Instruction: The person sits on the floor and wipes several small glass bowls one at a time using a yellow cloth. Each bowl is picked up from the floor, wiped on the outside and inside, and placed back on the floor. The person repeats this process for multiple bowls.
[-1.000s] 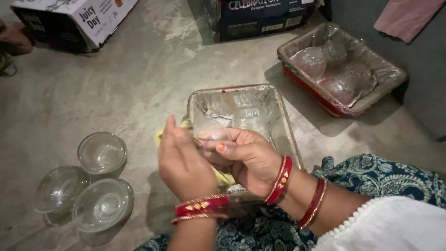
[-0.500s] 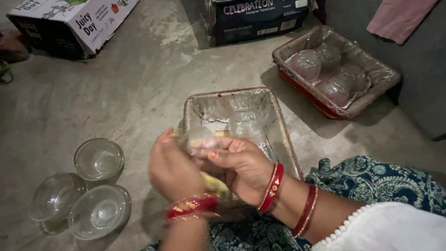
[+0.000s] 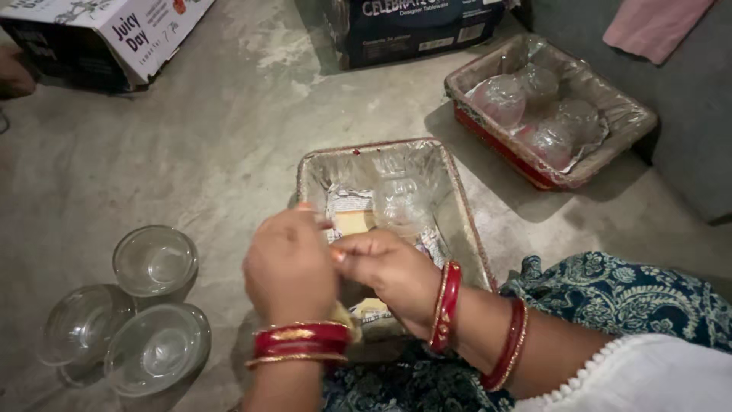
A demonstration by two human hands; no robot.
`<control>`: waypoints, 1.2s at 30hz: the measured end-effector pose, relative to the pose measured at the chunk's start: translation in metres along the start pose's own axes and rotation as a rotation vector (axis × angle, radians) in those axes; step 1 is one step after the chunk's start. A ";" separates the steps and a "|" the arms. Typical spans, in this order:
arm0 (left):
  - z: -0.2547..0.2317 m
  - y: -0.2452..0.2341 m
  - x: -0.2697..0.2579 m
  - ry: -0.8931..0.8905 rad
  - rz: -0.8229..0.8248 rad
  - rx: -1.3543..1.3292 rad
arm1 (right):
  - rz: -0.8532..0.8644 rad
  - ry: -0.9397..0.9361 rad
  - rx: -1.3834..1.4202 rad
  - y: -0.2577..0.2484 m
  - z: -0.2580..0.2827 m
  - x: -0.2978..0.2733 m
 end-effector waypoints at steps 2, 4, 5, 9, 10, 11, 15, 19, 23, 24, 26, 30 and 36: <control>0.022 -0.004 0.014 -0.237 0.132 -0.319 | 0.097 0.006 0.001 0.000 0.003 -0.006; 0.035 -0.003 0.025 -0.285 0.229 -0.816 | 0.059 0.028 0.085 -0.005 0.005 -0.010; 0.043 -0.002 0.025 -0.355 0.131 -0.885 | 0.041 0.039 0.127 -0.008 0.006 -0.011; 0.033 0.013 0.005 -0.117 -0.240 -0.703 | -0.130 -0.052 0.426 -0.027 0.005 0.007; 0.023 0.015 -0.004 0.061 -0.314 -0.536 | -0.226 -0.036 0.399 -0.033 0.003 0.010; 0.017 0.016 -0.010 0.134 -0.228 -0.455 | -0.323 -0.020 0.372 -0.038 0.002 0.011; -0.009 0.019 -0.032 0.468 -0.003 -0.274 | -0.269 0.182 0.450 -0.033 0.005 0.008; -0.016 0.017 -0.034 0.561 -0.089 -0.417 | -0.197 0.104 0.552 -0.026 0.009 0.012; -0.017 0.025 -0.030 0.534 0.072 -0.168 | -0.278 0.021 0.573 -0.031 0.005 0.013; -0.020 0.029 -0.034 0.587 0.089 0.012 | -0.346 0.055 0.505 -0.035 0.005 0.012; -0.022 0.035 -0.040 0.522 0.143 0.218 | -0.480 0.127 0.368 -0.044 0.008 0.008; -0.023 0.034 -0.036 0.311 0.261 0.226 | -0.415 0.018 0.184 -0.039 0.013 0.006; -0.033 0.021 -0.043 0.602 0.092 -0.150 | -0.134 0.004 0.651 -0.028 0.017 0.009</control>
Point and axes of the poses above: each hand's wrist, its own x-axis towards the middle knuckle, its own y-axis out of the palm, z = x × y, the point moved 3 cm from there along x, towards the middle knuckle, and after that the axes turned 7 degrees about z, right-handed, at the moved point
